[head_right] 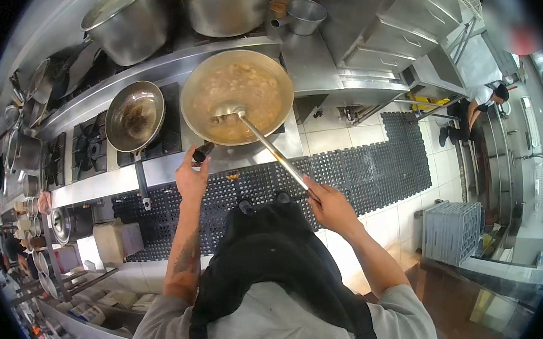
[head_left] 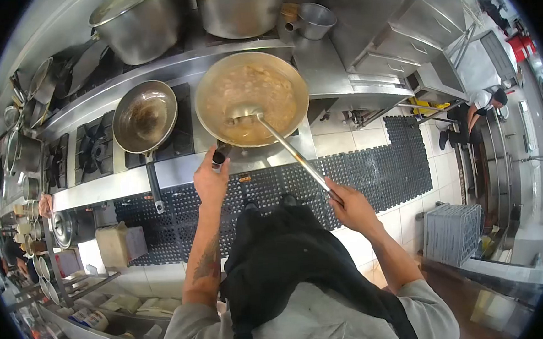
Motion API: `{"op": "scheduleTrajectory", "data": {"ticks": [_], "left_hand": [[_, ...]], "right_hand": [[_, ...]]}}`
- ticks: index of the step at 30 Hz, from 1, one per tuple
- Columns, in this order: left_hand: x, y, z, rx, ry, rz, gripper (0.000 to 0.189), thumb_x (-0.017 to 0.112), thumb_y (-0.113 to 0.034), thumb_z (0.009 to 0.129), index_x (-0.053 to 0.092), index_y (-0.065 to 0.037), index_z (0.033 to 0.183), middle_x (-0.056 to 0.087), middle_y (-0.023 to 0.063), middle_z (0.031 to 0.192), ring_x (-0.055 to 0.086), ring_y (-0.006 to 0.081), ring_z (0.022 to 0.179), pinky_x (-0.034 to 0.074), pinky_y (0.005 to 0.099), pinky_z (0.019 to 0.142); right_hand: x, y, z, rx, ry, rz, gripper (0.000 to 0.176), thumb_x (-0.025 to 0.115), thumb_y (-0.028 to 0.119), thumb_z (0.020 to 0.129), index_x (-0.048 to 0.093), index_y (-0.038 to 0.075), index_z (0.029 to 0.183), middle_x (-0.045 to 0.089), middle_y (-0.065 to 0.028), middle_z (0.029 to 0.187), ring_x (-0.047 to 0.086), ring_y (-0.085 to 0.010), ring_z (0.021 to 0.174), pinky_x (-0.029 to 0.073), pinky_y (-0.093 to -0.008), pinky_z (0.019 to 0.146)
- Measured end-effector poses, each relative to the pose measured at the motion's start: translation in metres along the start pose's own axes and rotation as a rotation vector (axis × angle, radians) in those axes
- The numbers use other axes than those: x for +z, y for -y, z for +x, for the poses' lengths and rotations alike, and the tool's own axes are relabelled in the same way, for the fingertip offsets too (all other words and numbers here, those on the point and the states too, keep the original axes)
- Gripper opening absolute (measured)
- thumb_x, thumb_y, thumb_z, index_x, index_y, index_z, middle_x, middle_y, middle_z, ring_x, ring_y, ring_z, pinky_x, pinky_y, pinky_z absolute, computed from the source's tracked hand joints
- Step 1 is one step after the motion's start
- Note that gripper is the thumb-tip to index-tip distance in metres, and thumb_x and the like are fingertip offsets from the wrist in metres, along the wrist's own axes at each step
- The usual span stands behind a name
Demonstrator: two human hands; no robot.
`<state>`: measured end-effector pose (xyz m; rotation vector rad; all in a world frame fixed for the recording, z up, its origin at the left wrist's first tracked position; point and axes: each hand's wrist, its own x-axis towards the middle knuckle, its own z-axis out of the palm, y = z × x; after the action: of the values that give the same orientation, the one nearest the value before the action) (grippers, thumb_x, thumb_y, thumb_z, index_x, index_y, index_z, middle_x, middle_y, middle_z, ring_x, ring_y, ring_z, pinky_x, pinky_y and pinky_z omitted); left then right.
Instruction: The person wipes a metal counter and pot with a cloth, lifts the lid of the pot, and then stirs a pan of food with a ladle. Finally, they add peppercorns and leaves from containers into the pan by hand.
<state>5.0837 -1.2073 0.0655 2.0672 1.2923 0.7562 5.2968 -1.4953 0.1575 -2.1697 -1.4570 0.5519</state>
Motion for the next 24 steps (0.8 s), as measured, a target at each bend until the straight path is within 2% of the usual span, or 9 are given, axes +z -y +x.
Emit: {"op": "scheduleTrajectory", "data": {"ticks": [4, 9, 11, 13, 18, 20, 21, 23, 24], "left_hand": [[0.004, 0.009, -0.003, 0.055, -0.024, -0.035, 0.055, 0.081, -0.018, 0.076, 0.062, -0.006, 0.127, 0.071, 0.0145, 0.09, 0.069, 0.028, 0.074, 0.055, 0.039, 0.07], [-0.013, -0.002, -0.009, 0.105, -0.075, -0.054, 0.059, 0.082, -0.016, 0.077, 0.06, -0.005, 0.13, 0.068, 0.0177, 0.115, 0.07, 0.0251, 0.075, 0.055, 0.0369, 0.069], [-0.023, -0.001, -0.024, 0.133, -0.201, -0.164, 0.057, 0.08, -0.014, 0.078, 0.059, -0.004, 0.13, 0.062, 0.0175, 0.128, 0.069, 0.0228, 0.072, 0.055, 0.034, 0.067], [-0.03, 0.011, -0.044, 0.078, -0.212, -0.105, 0.055, 0.079, -0.014, 0.079, 0.059, -0.003, 0.129, 0.061, 0.0176, 0.127, 0.067, 0.0215, 0.071, 0.055, 0.0327, 0.066], [-0.03, 0.034, -0.095, 0.016, -0.307, 0.043, 0.048, 0.076, -0.012, 0.082, 0.06, -0.003, 0.126, 0.06, 0.0182, 0.122, 0.062, 0.0187, 0.066, 0.054, 0.0315, 0.064], [-0.03, 0.03, -0.123, -0.234, -0.29, 0.064, 0.045, 0.075, -0.012, 0.083, 0.061, -0.002, 0.124, 0.06, 0.0194, 0.122, 0.063, 0.0199, 0.068, 0.054, 0.0305, 0.063], [-0.025, 0.031, -0.136, -0.244, -0.315, 0.073, 0.045, 0.075, -0.012, 0.083, 0.061, -0.002, 0.124, 0.06, 0.0194, 0.122, 0.063, 0.0199, 0.068, 0.054, 0.0305, 0.063], [-0.013, 0.044, -0.174, -0.206, -0.34, 0.279, 0.044, 0.075, -0.014, 0.082, 0.061, -0.001, 0.122, 0.06, 0.0206, 0.122, 0.065, 0.0278, 0.078, 0.054, 0.0369, 0.073], [0.001, 0.05, -0.194, -0.217, -0.363, 0.292, 0.044, 0.075, -0.014, 0.082, 0.061, -0.001, 0.122, 0.06, 0.0206, 0.122, 0.065, 0.0278, 0.078, 0.054, 0.0369, 0.073]], "right_hand": [[-0.017, 0.017, -0.03, 0.23, 0.067, 0.156, 0.053, 0.062, 0.006, 0.091, 0.049, 0.01, 0.143, 0.066, -0.0183, 0.091, 0.067, -0.0331, 0.077, 0.053, -0.038, 0.074], [-0.002, -0.008, -0.01, 0.245, 0.071, 0.212, 0.051, 0.062, 0.008, 0.091, 0.05, 0.007, 0.142, 0.068, -0.0182, 0.093, 0.068, -0.0258, 0.079, 0.052, -0.034, 0.077], [0.006, -0.01, -0.007, 0.226, -0.084, 0.28, 0.052, 0.063, 0.009, 0.091, 0.05, 0.006, 0.141, 0.068, -0.0177, 0.092, 0.067, -0.0271, 0.078, 0.052, -0.0346, 0.078], [0.015, -0.012, 0.004, 0.222, -0.148, 0.29, 0.053, 0.064, 0.01, 0.091, 0.049, 0.005, 0.142, 0.067, -0.0173, 0.09, 0.066, -0.0268, 0.077, 0.051, -0.0336, 0.077], [-0.013, -0.021, 0.03, 0.23, -0.016, 0.314, 0.056, 0.063, 0.012, 0.092, 0.045, 0.005, 0.144, 0.067, -0.0187, 0.095, 0.065, -0.0303, 0.081, 0.051, -0.0348, 0.08], [-0.021, -0.035, 0.031, 0.067, -0.059, 0.307, 0.055, 0.063, 0.013, 0.092, 0.046, 0.007, 0.145, 0.067, -0.0158, 0.094, 0.065, -0.0242, 0.078, 0.051, -0.0332, 0.078], [-0.028, -0.047, 0.032, 0.042, -0.046, 0.312, 0.055, 0.063, 0.013, 0.092, 0.046, 0.007, 0.145, 0.067, -0.0158, 0.094, 0.065, -0.0242, 0.078, 0.051, -0.0332, 0.078], [-0.054, -0.051, 0.032, 0.089, 0.044, 0.422, 0.06, 0.063, 0.014, 0.093, 0.041, 0.007, 0.148, 0.067, -0.0165, 0.095, 0.064, -0.0226, 0.081, 0.051, -0.0338, 0.08], [-0.067, -0.056, 0.038, 0.295, 0.243, 0.732, 0.055, 0.06, 0.014, 0.095, 0.041, 0.007, 0.147, 0.065, -0.013, 0.088, 0.063, -0.0195, 0.072, 0.052, -0.0329, 0.07]]}}
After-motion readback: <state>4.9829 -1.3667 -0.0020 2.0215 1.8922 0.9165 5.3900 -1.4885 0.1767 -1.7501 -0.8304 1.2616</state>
